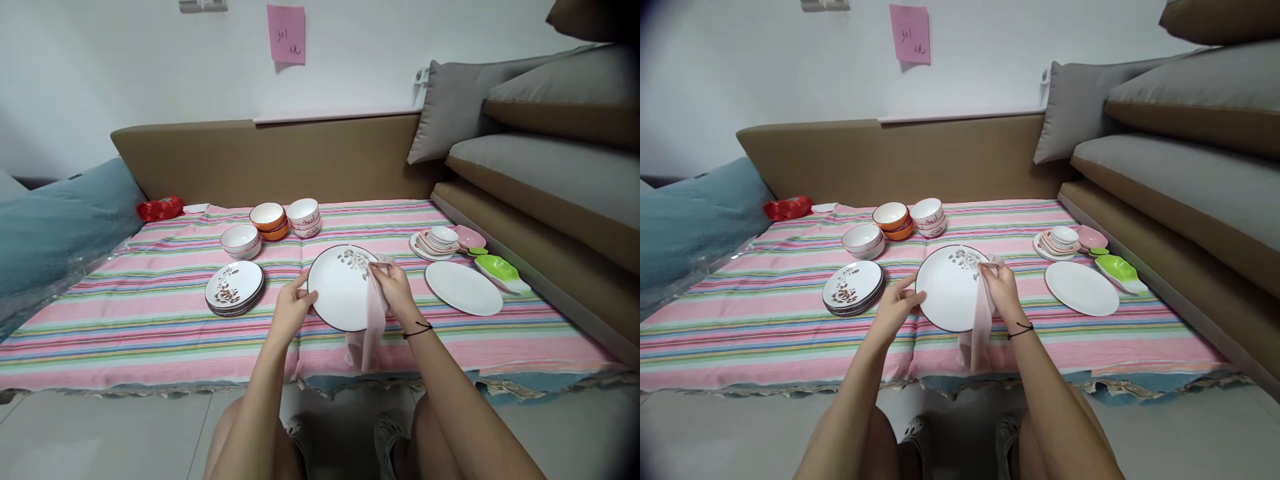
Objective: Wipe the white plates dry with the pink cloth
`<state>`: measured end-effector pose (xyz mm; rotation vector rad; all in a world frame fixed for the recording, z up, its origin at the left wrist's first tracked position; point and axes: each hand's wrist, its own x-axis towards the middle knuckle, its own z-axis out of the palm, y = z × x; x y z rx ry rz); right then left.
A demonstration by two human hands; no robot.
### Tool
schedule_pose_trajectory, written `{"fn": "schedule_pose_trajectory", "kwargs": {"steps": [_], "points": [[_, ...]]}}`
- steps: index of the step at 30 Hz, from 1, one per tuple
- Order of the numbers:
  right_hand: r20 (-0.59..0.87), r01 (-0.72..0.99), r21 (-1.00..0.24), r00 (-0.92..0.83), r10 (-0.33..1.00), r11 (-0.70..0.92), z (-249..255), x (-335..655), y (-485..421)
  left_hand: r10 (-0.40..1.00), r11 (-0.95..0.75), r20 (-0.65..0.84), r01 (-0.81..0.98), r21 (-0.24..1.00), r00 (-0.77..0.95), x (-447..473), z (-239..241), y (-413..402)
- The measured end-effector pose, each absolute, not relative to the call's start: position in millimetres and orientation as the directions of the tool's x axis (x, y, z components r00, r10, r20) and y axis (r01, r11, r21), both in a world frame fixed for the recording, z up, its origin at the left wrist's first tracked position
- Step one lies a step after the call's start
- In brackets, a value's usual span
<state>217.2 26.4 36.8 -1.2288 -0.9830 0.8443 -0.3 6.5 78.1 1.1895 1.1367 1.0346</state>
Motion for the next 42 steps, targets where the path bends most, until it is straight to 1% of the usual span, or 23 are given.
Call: {"fn": "schedule_pose_trajectory", "kwargs": {"steps": [3, 5, 7, 9, 10, 12, 13, 14, 16, 17, 19, 20, 22, 23, 25, 27, 28, 31, 33, 36, 38, 40, 42], "points": [[0.150, 0.105, -0.986, 0.193, 0.970, 0.132, 40, 223, 24, 0.968, 0.100, -0.112, 0.061, 0.993, 0.223, -9, 87, 0], [0.133, 0.121, -0.986, 0.129, 0.983, 0.117, 40, 224, 23, 0.967, 0.091, -0.107, 0.079, 0.993, 0.233, -11, 90, -1], [0.115, 0.081, -0.991, 0.158, 0.981, 0.104, 38, 222, 24, 0.981, 0.085, -0.092, 0.044, 0.995, 0.173, -10, 89, -1], [0.092, -0.021, -0.995, 0.233, 0.968, 0.099, 36, 218, 24, 0.991, 0.095, -0.090, -0.048, 0.994, 0.095, -3, 85, 1], [0.073, -0.084, -0.991, 0.272, 0.960, 0.100, 34, 215, 24, 0.992, 0.111, -0.104, -0.108, 0.988, 0.070, 1, 82, 2], [0.038, -0.181, -0.978, 0.323, 0.946, 0.101, 33, 207, 24, 0.986, 0.162, -0.148, -0.216, 0.963, 0.078, 12, 74, 4], [0.027, -0.198, -0.975, 0.336, 0.942, 0.099, 33, 203, 23, 0.981, 0.192, -0.178, -0.256, 0.947, 0.078, 17, 70, 5], [0.028, -0.190, -0.977, 0.341, 0.939, 0.098, 33, 200, 22, 0.980, 0.197, -0.192, -0.300, 0.933, 0.043, 22, 66, 6], [0.082, -0.107, -0.986, 0.356, 0.931, 0.127, 34, 195, 19, 0.983, 0.155, -0.181, -0.367, 0.917, -0.035, 31, 60, 7], [0.137, -0.035, -0.986, 0.364, 0.921, 0.161, 34, 194, 18, 0.983, 0.137, -0.174, -0.385, 0.913, -0.064, 33, 58, 7], [0.299, 0.162, -0.953, 0.345, 0.890, 0.257, 34, 194, 16, 0.982, 0.119, -0.167, -0.390, 0.913, -0.091, 36, 58, 6], [0.385, 0.274, -0.911, 0.303, 0.872, 0.307, 34, 195, 15, 0.982, 0.115, -0.164, -0.385, 0.915, -0.095, 37, 59, 5], [0.511, 0.478, -0.786, 0.147, 0.847, 0.392, 33, 197, 14, 0.984, 0.098, -0.145, -0.374, 0.922, -0.101, 36, 62, 3], [0.543, 0.557, -0.712, 0.051, 0.838, 0.427, 32, 197, 14, 0.985, 0.088, -0.135, -0.368, 0.926, -0.105, 35, 63, 2], [0.536, 0.667, -0.579, -0.123, 0.835, 0.470, 30, 193, 10, 0.986, 0.075, -0.123, -0.365, 0.928, -0.110, 34, 64, 2], [0.482, 0.722, -0.493, -0.238, 0.843, 0.486, 30, 183, 4, 0.986, 0.065, -0.117, -0.374, 0.925, -0.117, 33, 62, 4], [0.456, 0.731, -0.471, -0.277, 0.846, 0.493, 30, 176, 1, 0.986, 0.058, -0.113, -0.382, 0.922, -0.124, 33, 60, 5], [0.437, 0.672, -0.433, -0.427, 0.792, 0.601, 31, 158, -9, 0.981, 0.064, -0.129, -0.378, 0.923, -0.148, 35, 55, 8], [0.451, 0.630, -0.432, -0.468, 0.760, 0.645, 31, 151, -12, 0.980, 0.095, -0.147, -0.334, 0.938, -0.134, 38, 53, 8], [0.464, 0.617, -0.465, -0.440, 0.769, 0.634, 31, 151, -8, 0.987, 0.113, -0.138, -0.266, 0.957, -0.077, 43, 51, 6], [0.478, 0.610, -0.505, -0.391, 0.786, 0.611, 30, 156, -3, 0.990, 0.114, -0.130, -0.251, 0.961, -0.050, 47, 51, 3], [0.512, 0.603, -0.557, -0.292, 0.808, 0.571, 31, 162, 1, 0.989, 0.132, -0.143, -0.249, 0.959, -0.026, 49, 50, -1], [0.568, 0.598, -0.615, -0.116, 0.815, 0.514, 31, 167, 4, 0.985, 0.168, -0.175, -0.262, 0.950, -0.001, 52, 50, -4]]}}
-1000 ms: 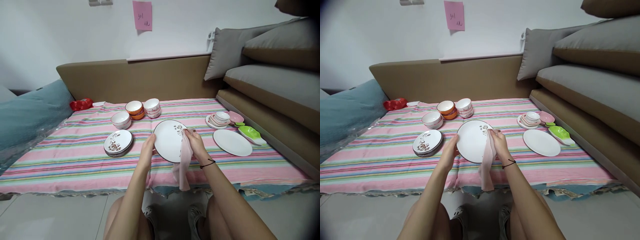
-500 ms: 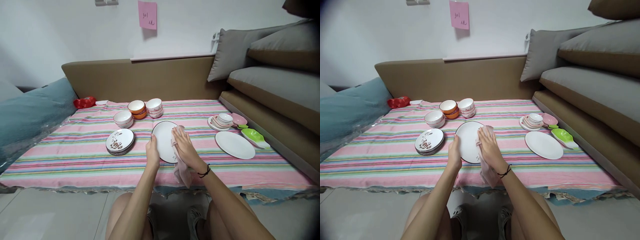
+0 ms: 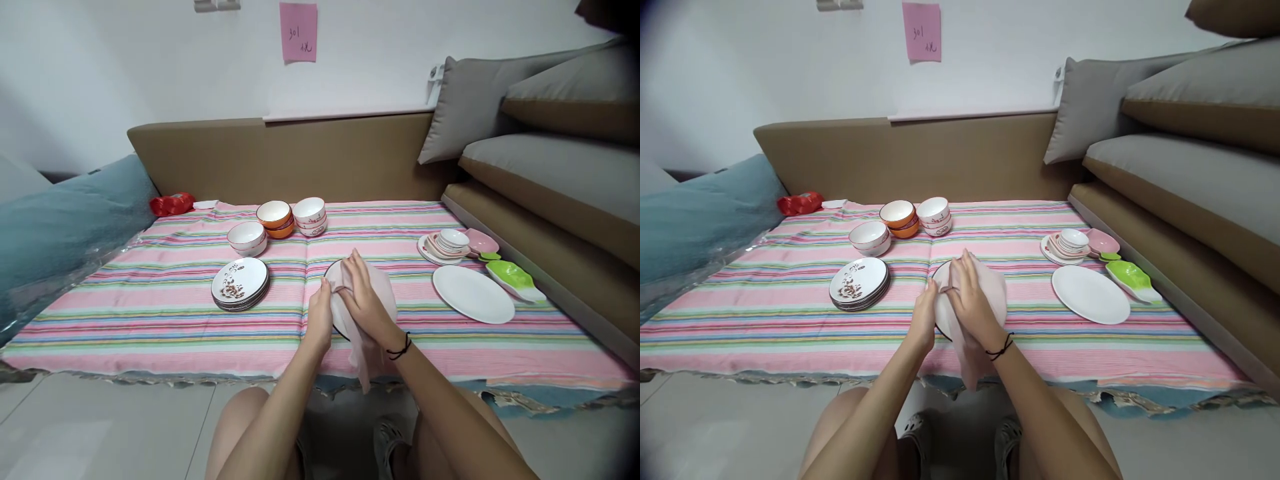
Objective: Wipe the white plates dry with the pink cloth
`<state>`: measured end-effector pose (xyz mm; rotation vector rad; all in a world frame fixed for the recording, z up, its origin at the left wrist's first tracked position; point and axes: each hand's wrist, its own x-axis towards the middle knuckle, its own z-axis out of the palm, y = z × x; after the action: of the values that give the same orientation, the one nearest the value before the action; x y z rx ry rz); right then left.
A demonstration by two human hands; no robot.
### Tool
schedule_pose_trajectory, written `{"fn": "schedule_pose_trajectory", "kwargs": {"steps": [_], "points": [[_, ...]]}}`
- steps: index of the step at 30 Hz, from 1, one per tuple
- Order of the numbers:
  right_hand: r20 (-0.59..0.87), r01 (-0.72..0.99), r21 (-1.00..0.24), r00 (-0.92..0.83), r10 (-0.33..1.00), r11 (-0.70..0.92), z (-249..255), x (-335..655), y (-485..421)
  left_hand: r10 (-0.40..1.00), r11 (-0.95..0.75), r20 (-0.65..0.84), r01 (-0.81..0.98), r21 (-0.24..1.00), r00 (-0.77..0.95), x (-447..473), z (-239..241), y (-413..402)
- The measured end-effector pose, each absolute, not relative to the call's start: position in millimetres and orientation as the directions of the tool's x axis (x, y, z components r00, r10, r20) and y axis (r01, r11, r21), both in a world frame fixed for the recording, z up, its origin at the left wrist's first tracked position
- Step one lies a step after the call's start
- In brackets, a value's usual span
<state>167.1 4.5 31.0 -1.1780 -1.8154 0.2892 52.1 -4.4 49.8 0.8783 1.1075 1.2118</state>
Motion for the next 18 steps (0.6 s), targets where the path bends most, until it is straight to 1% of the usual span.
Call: {"fn": "schedule_pose_trajectory", "kwargs": {"steps": [2, 3, 4, 5, 7, 9, 11, 13, 15, 16, 18], "points": [[0.614, 0.590, -0.662, 0.073, 0.786, 0.463, 32, 170, 6, 0.980, 0.193, -0.196, -0.284, 0.939, 0.020, 55, 49, -7], [0.626, 0.594, -0.671, 0.136, 0.768, 0.443, 33, 171, 6, 0.980, 0.194, -0.195, -0.294, 0.936, 0.025, 56, 49, -8], [0.632, 0.611, -0.667, 0.158, 0.759, 0.427, 35, 172, 5, 0.982, 0.187, -0.188, -0.301, 0.935, 0.024, 57, 49, -8], [0.630, 0.640, -0.645, 0.138, 0.764, 0.416, 37, 172, 4, 0.983, 0.178, -0.181, -0.304, 0.936, 0.019, 57, 49, -8], [0.605, 0.708, -0.575, 0.032, 0.796, 0.409, 43, 171, 0, 0.983, 0.175, -0.184, -0.311, 0.934, 0.002, 57, 49, -7], [0.564, 0.738, -0.524, -0.074, 0.822, 0.426, 47, 170, -5, 0.975, 0.195, -0.219, -0.336, 0.922, -0.037, 54, 50, -5], [0.531, 0.713, -0.504, -0.188, 0.826, 0.487, 49, 169, -10, 0.957, 0.221, -0.275, -0.388, 0.895, -0.089, 50, 50, -1], [0.486, 0.658, -0.487, -0.342, 0.804, 0.575, 45, 167, -12, 0.938, 0.224, -0.313, -0.431, 0.874, -0.146, 45, 49, 3], [0.422, 0.610, -0.480, -0.470, 0.775, 0.631, 38, 164, -12, 0.937, 0.196, -0.299, -0.437, 0.878, -0.179, 42, 48, 6], [0.389, 0.600, -0.483, -0.506, 0.770, 0.638, 34, 163, -11, 0.946, 0.178, -0.273, -0.425, 0.888, -0.175, 41, 47, 6], [0.337, 0.613, -0.503, -0.511, 0.791, 0.610, 26, 161, -7, 0.966, 0.161, -0.224, -0.380, 0.911, -0.127, 41, 44, 4]]}}
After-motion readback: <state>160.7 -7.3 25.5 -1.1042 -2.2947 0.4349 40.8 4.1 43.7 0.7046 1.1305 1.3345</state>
